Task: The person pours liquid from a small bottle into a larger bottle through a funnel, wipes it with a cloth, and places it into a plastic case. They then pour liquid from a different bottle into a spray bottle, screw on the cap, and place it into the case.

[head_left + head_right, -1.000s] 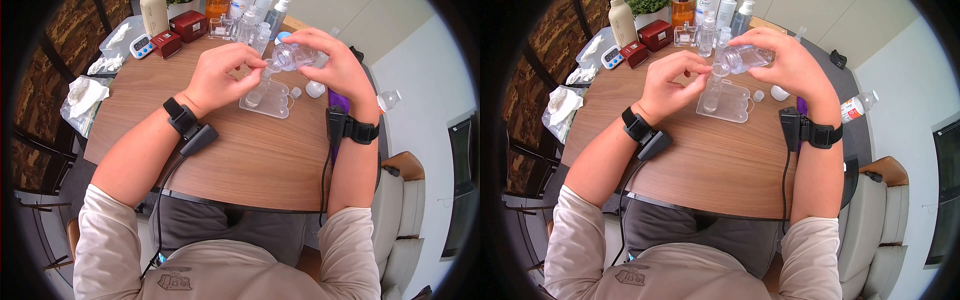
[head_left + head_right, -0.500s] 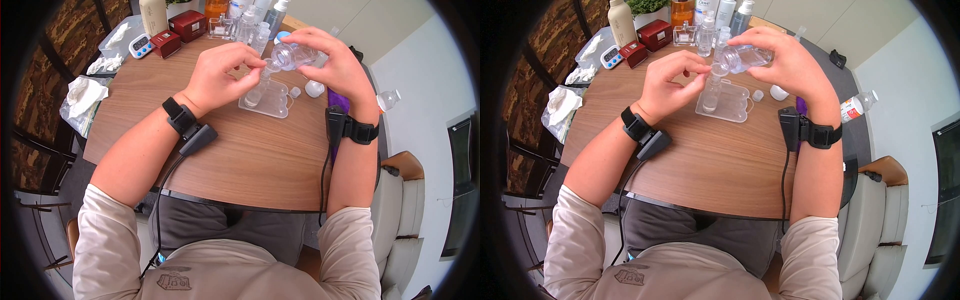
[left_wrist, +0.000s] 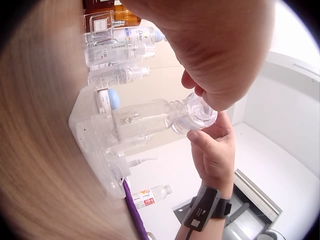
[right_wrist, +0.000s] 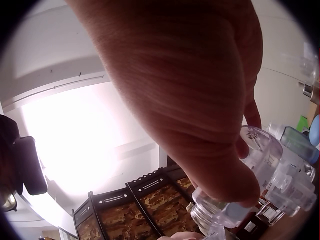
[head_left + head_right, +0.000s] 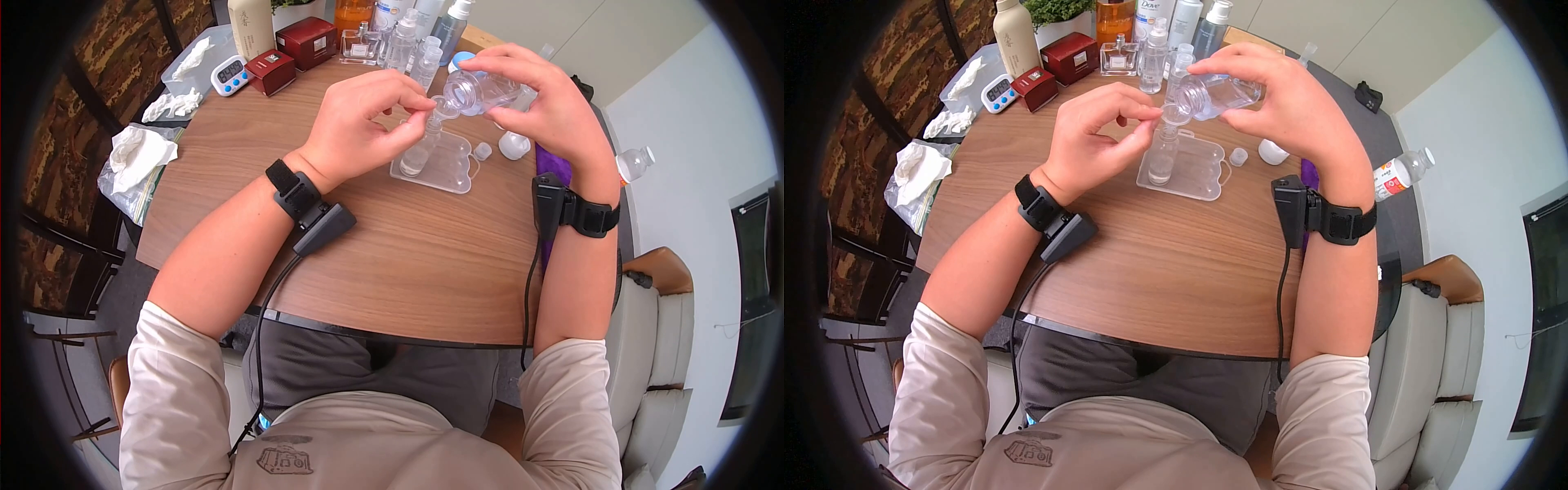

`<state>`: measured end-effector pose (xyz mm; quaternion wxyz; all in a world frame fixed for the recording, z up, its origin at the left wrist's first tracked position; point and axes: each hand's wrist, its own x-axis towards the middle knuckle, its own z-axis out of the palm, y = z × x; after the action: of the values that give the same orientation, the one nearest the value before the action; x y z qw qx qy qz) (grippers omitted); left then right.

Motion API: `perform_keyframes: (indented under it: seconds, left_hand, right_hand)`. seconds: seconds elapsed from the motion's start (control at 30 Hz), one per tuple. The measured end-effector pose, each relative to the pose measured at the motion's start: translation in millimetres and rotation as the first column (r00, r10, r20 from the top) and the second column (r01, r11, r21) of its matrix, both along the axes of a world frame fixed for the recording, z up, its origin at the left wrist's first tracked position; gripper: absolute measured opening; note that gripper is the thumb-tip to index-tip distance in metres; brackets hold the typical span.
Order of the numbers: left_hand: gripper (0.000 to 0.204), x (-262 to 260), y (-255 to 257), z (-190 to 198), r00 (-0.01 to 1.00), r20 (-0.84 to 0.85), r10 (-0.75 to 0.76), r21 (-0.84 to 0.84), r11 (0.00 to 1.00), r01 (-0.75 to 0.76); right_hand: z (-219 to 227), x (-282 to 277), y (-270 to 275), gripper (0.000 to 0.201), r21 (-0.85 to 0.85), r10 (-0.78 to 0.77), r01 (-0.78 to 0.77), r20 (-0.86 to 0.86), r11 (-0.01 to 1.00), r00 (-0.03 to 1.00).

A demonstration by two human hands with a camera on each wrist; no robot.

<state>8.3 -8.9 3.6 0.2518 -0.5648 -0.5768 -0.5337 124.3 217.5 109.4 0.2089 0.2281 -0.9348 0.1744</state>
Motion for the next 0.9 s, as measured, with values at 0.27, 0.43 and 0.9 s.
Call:
perform_keyframes:
  seconds: [0.27,0.43,0.9]
  left_hand:
    - [0.017,-0.8,0.2,-0.4,1.000,-0.015,0.002,0.004,1.000,-0.001]
    - [0.017,-1.0,0.7,-0.6,1.000,-0.021,0.003,0.012,1.000,-0.002]
    - [0.015,-0.6,1.0,-0.1,1.000,-0.024,0.007,0.026,1.000,-0.006]
  right_hand:
    - [0.3,-0.5,0.0,0.051,0.010,0.011,-0.011,-0.008,1.000,1.000]
    - [1.5,0.1,-1.4,0.051,0.019,0.011,-0.010,-0.010,1.000,1.000]
    - [2.0,0.7,-3.1,0.052,0.030,0.010,-0.009,-0.028,1.000,1.000]
